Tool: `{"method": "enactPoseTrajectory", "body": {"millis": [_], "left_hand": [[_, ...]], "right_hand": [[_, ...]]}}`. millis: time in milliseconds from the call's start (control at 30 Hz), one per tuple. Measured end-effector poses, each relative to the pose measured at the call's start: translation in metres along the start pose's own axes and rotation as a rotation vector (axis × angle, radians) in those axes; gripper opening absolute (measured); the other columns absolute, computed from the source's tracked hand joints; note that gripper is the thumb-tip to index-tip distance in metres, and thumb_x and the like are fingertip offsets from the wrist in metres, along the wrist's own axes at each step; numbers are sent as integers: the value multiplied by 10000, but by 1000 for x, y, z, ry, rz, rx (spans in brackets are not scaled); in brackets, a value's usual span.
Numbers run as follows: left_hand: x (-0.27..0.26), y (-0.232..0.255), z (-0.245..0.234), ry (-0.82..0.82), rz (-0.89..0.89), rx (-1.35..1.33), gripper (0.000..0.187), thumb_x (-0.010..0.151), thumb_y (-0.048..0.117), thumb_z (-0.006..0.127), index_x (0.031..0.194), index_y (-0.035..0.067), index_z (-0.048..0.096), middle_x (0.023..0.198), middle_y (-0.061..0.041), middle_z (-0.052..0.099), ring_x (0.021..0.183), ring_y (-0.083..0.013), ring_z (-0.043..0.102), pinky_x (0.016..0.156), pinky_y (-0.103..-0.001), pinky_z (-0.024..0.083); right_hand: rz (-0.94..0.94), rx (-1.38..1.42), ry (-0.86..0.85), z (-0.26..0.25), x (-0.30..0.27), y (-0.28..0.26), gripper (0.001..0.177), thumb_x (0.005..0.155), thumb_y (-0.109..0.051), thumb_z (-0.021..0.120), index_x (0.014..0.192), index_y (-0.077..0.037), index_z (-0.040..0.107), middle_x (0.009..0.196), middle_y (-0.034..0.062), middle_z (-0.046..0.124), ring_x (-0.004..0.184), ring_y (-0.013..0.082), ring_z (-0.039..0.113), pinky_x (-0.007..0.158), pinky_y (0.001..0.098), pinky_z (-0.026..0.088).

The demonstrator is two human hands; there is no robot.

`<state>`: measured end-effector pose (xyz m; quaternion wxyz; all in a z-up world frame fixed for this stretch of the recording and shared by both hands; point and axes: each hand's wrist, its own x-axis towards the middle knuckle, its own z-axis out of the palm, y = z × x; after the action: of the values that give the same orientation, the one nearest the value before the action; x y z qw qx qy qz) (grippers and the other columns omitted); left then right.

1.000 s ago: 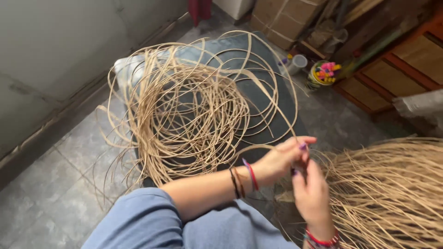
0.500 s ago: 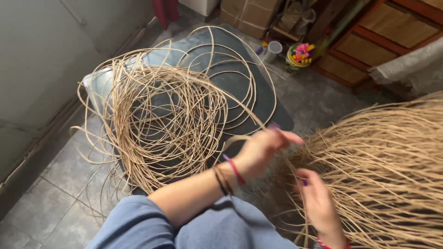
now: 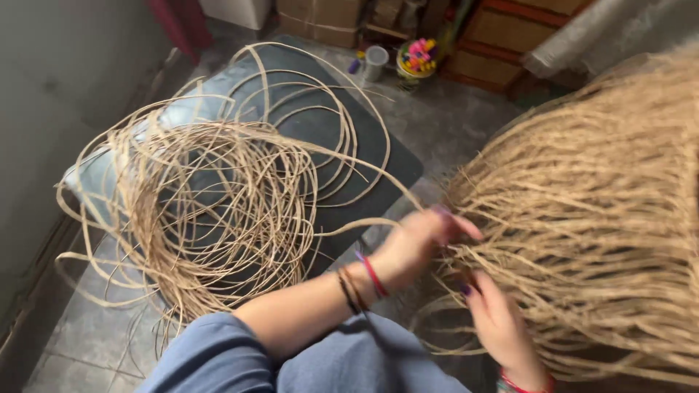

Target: Weaving thin strands of material onto a large circular frame to create a decorative structure.

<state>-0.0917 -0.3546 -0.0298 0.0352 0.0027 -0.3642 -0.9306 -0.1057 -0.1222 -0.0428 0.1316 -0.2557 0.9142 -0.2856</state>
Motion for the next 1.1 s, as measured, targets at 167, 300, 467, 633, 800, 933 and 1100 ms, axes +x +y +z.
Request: {"method": "enactPoseTrajectory", "body": {"millis": [167, 300, 467, 633, 800, 933, 1100], "left_hand": [[3, -32, 20, -149, -58, -93, 262, 892, 163, 580, 633, 124, 563, 1130, -186, 736, 1087, -279, 681, 1018, -383, 506], [18, -7, 3, -68, -28, -171, 491, 1087, 371, 477, 1042, -39, 743, 1105, -153, 750, 1016, -223, 691, 1004, -361, 501], [-12, -66, 54, -410, -289, -65, 543, 1109, 502, 420, 717, 143, 530, 1200, -156, 699, 906, -192, 654, 745, -310, 512], [-6, -71, 70, -282, -309, -275, 384, 1101, 409, 468, 891, 119, 608, 934, -110, 701, 879, -267, 687, 835, -359, 529], [-20, -109, 91, -258, -399, -326, 335, 1096, 377, 439, 850, 157, 497, 588, 21, 336, 520, -172, 482, 541, -287, 433], [-68, -168, 100, -613, -466, -67, 420, 1123, 419, 403, 855, 110, 498, 606, -101, 543, 510, -134, 472, 520, -237, 380], [-92, -201, 93, -955, -557, 171, 380, 1166, 354, 364, 920, 87, 477, 705, -88, 559, 629, -138, 562, 671, -247, 477]], "right_hand": [[37, 178, 145, -6, -16, -34, 248, 1025, -179, 491, 1153, -114, 693, 849, 33, 718, 752, 162, 640, 778, 295, 489], [162, 468, 104, -11, -67, 32, 317, 1076, -193, 471, 876, -30, 657, 798, 44, 638, 749, 105, 586, 743, 248, 509], [273, 345, 146, -13, -73, -10, 345, 989, -171, 534, 1289, -103, 691, 803, 10, 684, 658, 121, 570, 655, 283, 502], [280, 452, 176, -25, -117, 11, 218, 1039, -192, 480, 1018, -76, 663, 818, 30, 693, 736, 107, 645, 688, 261, 525], [242, 620, 72, -43, -160, 22, 319, 1048, -298, 476, 1012, -82, 708, 849, -12, 658, 799, 115, 590, 790, 265, 478], [257, 785, 293, -61, -145, 10, 502, 997, -232, 460, 1449, -24, 530, 1416, 158, 669, 1320, 238, 623, 1125, 357, 454], [215, 1199, 372, -65, -129, 23, 480, 1038, -141, 447, 1472, 62, 482, 1097, 241, 709, 926, 266, 710, 842, 382, 613]]}}
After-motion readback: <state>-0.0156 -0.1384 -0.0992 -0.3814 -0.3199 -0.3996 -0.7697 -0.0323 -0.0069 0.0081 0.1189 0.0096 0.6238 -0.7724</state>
